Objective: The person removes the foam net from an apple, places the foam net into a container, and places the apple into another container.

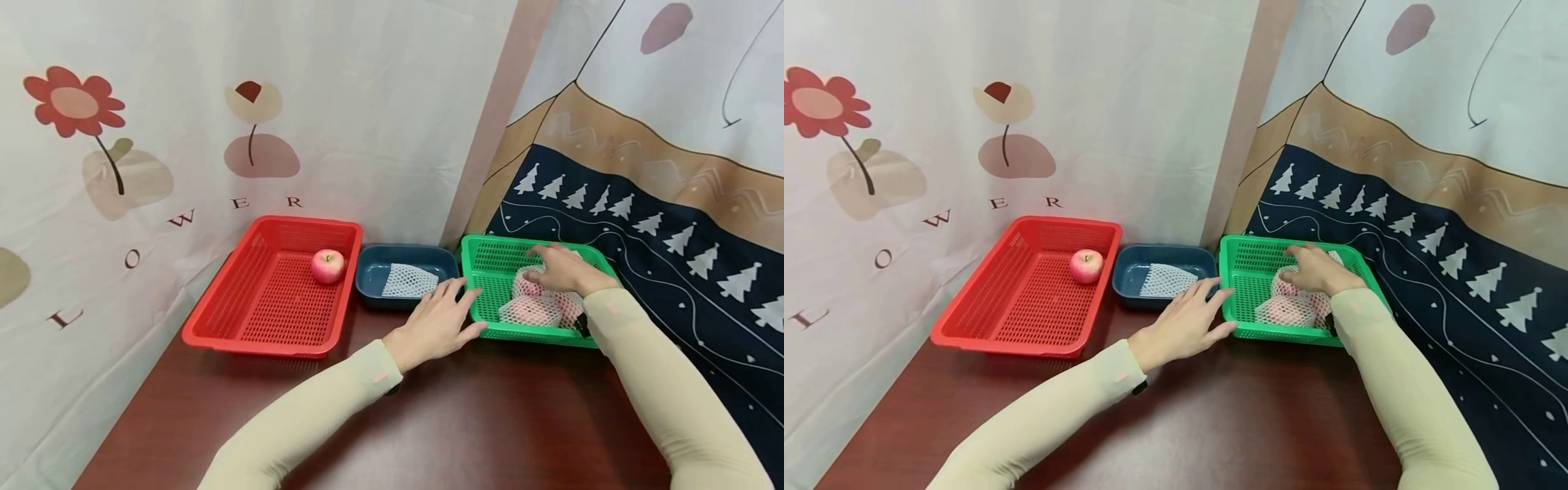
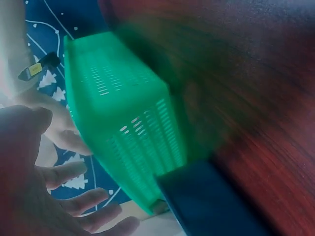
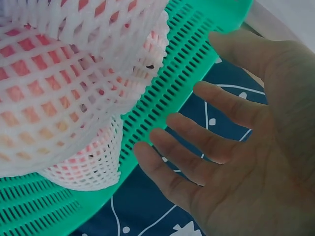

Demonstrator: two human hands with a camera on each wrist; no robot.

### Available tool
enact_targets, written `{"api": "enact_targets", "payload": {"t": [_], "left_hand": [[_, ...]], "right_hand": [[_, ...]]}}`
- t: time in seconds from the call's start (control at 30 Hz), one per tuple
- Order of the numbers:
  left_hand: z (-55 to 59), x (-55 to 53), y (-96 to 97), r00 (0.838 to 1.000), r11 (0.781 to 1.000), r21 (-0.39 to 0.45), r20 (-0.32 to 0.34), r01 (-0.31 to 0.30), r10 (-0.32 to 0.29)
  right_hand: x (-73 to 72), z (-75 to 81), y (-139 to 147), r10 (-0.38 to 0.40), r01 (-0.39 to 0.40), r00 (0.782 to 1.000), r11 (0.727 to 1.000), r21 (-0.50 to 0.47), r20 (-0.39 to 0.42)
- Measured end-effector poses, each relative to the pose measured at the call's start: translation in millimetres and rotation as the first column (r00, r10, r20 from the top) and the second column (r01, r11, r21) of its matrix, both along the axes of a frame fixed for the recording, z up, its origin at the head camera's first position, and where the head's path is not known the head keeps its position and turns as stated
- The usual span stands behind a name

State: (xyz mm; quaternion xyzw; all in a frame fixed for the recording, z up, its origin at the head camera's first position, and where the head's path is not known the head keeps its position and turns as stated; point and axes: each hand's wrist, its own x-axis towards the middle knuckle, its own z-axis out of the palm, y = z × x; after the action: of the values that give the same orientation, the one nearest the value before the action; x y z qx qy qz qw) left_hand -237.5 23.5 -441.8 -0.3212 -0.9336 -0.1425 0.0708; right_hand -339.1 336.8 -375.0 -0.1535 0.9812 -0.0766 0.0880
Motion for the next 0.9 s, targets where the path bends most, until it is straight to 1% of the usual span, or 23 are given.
{"api": "enact_targets", "payload": {"t": [0.13, 0.23, 0.3, 0.43, 0.57, 0.77, 0.9], "left_hand": [[-4.5, -4.2, 4.7, 1.000, 1.000, -0.016, -0.025, -0.017, 0.017], [-8.3, -8.0, 7.9, 0.999, 0.999, -0.033, -0.028, -0.031, 0.030], [-10.3, -10.0, 9.6, 0.999, 0.998, -0.042, -0.016, -0.038, 0.037], [-14.0, -12.4, 12.9, 0.998, 0.998, -0.051, 0.033, -0.046, 0.048], [-17.5, -14.6, 15.7, 0.996, 0.996, -0.061, 0.057, -0.058, 0.061], [-19.9, -16.2, 16.4, 0.992, 0.996, -0.060, 0.106, -0.069, 0.075], [-22.4, -19.3, 17.8, 0.989, 0.995, -0.047, 0.117, -0.085, 0.090]], "right_hand": [[-5.0, -2.2, -3, 0.010, -0.010, 1.000, 1.000, 0.000, 0.019], [-7.9, -3.5, -5, 0.013, -0.013, 0.999, 1.000, 0.010, 0.032], [-9.3, -4.5, -6, 0.008, -0.009, 0.999, 1.000, 0.023, 0.044], [-12.6, -8.3, -8, 0.004, -0.008, 0.997, 0.999, 0.051, 0.082], [-14.5, -11.8, -10, -0.013, 0.004, 0.994, 0.997, 0.078, 0.112], [-14.6, -10.6, -13, -0.047, 0.032, 0.988, 0.995, 0.098, 0.148], [-15.0, -9.6, -12, -0.054, 0.036, 0.985, 0.993, 0.113, 0.161]]}}
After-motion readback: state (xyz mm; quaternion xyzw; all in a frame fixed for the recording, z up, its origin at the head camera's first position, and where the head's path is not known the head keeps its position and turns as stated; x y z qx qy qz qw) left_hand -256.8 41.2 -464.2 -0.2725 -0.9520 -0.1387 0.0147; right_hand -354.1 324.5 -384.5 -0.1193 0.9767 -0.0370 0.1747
